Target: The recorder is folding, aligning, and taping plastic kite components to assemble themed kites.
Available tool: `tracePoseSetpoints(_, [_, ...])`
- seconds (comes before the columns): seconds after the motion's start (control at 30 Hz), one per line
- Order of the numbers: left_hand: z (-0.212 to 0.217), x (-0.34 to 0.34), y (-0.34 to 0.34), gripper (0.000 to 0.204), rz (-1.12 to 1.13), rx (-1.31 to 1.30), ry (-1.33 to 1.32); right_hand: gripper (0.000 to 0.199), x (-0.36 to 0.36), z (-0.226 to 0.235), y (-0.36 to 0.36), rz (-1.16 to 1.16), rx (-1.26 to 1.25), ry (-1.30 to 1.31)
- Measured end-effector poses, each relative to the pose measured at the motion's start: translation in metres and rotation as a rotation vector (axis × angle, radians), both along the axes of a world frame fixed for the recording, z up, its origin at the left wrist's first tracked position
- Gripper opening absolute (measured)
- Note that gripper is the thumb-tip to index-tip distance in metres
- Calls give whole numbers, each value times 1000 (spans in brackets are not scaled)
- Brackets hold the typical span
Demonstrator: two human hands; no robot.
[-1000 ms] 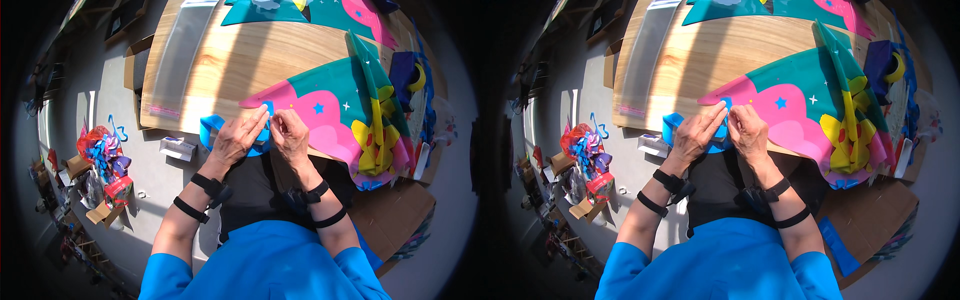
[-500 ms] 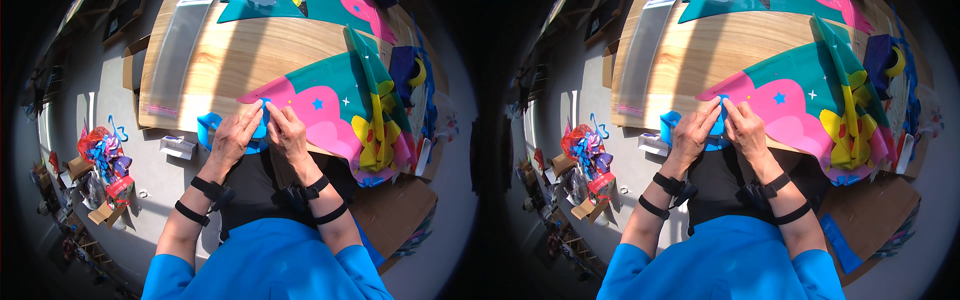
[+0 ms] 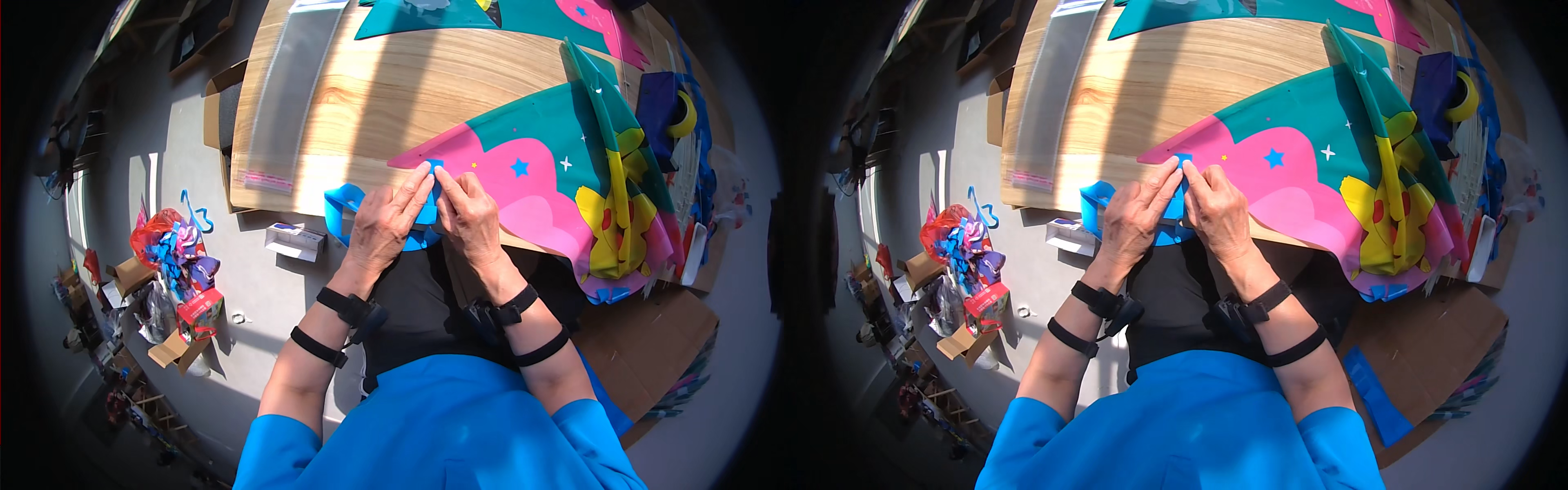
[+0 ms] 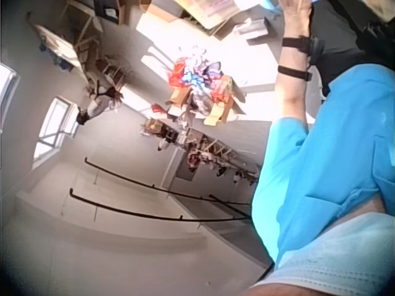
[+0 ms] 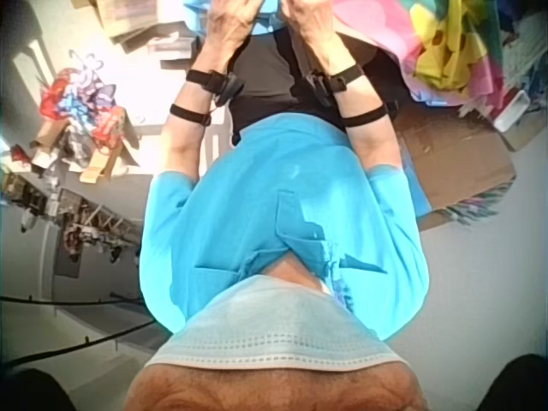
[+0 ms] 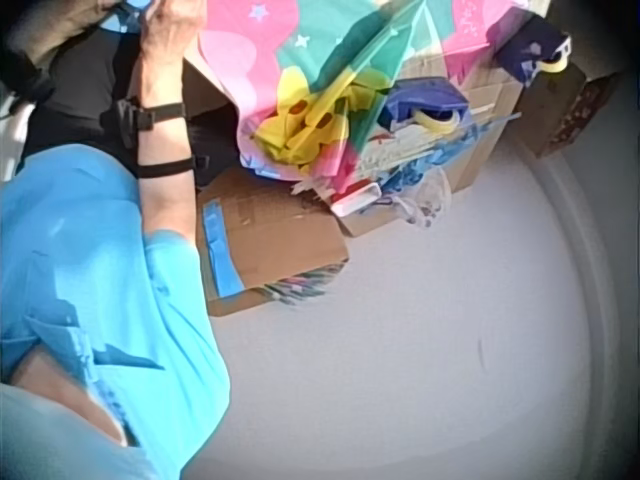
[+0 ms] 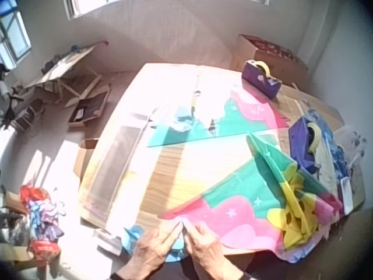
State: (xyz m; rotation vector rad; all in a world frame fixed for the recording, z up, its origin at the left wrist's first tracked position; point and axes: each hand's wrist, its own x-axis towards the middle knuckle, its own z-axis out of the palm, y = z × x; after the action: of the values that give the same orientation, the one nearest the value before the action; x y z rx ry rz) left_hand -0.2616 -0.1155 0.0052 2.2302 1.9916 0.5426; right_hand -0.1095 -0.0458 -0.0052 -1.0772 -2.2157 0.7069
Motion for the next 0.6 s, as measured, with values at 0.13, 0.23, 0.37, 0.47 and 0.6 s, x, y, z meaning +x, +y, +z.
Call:
tracePoseSetpoints(0.13, [-1,1,0,59,10,2,24,40,1,1,1,5,-16,1])
tracePoseSetpoints(0.23, [-2,1,1,58,13,20,11,40,1,2,1,6,-23,-1])
tracePoseSetpoints(0.37, [-5,1,1,56,8,44,2,42,-1,2,0,-5,-23,-33])
tracePoseSetpoints(0.47, [-2,2,3,57,3,43,7,43,-3,1,0,-32,-26,-14])
tracePoseSetpoints(0.6, [0,3,1,57,7,11,-24,41,-5,2,0,-84,-91,9])
